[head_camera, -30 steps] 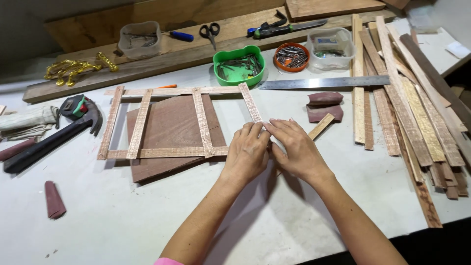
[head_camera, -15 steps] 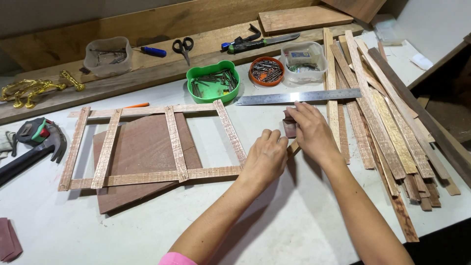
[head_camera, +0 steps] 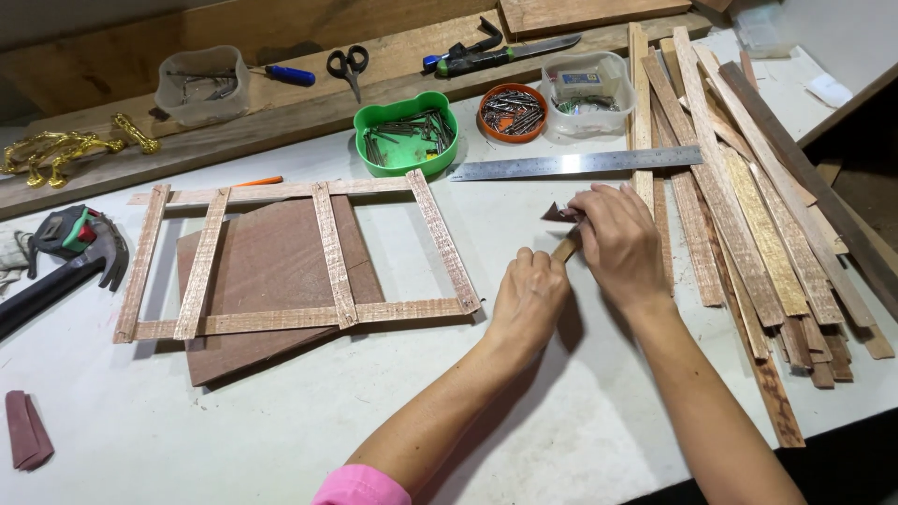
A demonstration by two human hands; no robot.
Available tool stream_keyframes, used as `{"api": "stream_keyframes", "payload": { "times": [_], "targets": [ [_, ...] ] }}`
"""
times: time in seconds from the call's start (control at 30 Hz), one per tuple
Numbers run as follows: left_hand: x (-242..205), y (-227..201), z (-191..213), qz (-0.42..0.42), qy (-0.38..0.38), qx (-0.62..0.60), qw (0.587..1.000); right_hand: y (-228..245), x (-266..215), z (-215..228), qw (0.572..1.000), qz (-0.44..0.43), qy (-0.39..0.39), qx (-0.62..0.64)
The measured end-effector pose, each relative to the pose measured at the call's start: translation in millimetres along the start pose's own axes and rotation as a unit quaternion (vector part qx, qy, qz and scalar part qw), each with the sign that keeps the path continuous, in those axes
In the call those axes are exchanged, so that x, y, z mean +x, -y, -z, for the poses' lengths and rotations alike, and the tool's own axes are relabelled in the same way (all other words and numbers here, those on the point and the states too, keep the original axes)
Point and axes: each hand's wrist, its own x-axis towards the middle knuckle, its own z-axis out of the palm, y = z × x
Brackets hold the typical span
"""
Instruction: Assembling a wooden frame by measuring, sanding, and hammering wooden strips on a workbench.
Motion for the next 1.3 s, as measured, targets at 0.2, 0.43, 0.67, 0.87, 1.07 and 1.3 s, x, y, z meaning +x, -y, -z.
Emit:
{"api": "stream_keyframes", "payload": {
  "times": [0.2,0.43,0.67,0.87,1.07,1.3],
  "targets": [
    [-7.2,-2.8,-9.5,0.012,-0.010,-0.004,1.000,23.2,-22.5,21.1,0.999,-0.012,-0.035,0.009],
    [-41.1,-11.4,26.3,0.023,0.039,-0.008,0.999,41.8,-58.8,5.2,0.996,-0.039,0.017,0.075],
    [-53.6,-9.4,3.6,0.037,0.062,0.029,0.997,46.4,-65.4,16.5,0.957,-0.017,0.252,0.144],
    [-50.0,-11.3,-1.0,0.066,-0.007,-0.004,0.998,35.2,-60.0,3.2,0.951,-0.026,0.264,0.155],
    [-47.8,-11.8,0.6,0.068,0.005,-0.004,0.998,-2.3,-39.5,-27.5,0.972,-0.067,0.213,0.068],
    [-30.9,-9.7,-14.0,0.073,-0.052,-0.027,0.996,9.1,-48.6,-22.3,0.987,-0.061,0.143,0.041]
  ]
}}
